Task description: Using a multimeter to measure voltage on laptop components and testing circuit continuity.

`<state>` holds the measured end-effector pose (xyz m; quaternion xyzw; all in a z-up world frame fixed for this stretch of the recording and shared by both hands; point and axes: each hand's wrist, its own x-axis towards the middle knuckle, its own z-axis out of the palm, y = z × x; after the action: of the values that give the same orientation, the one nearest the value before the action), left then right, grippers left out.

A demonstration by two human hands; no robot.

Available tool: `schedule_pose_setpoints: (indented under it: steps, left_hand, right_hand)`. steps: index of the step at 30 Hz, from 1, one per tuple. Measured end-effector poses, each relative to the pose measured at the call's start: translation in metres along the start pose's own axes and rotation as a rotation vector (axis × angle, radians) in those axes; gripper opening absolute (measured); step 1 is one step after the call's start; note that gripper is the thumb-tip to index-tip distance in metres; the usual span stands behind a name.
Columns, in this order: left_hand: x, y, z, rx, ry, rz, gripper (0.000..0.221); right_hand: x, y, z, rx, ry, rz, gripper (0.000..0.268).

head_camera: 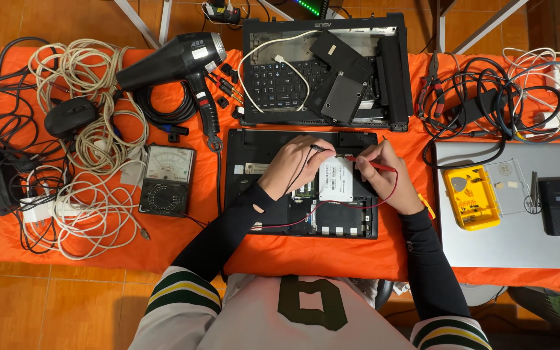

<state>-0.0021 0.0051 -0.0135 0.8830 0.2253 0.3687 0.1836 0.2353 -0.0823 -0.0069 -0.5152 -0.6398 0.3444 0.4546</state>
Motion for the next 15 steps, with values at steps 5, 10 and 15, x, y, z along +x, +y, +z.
schedule_pose_setpoints:
  steps: [5,10,15]
  left_hand:
    - [0.006,0.011,-0.012,-0.111,0.016,-0.152,0.010]
    - [0.006,0.010,-0.013,-0.109,0.027,-0.140,0.011]
    - [0.005,0.008,-0.013,-0.087,0.013,-0.109,0.010]
  right_hand:
    - [0.000,0.000,-0.001,0.022,-0.002,0.013,0.023]
    - [0.000,-0.001,0.000,0.018,-0.002,0.009,0.023]
    - [0.000,0.001,0.000,0.011,0.002,0.009,0.022]
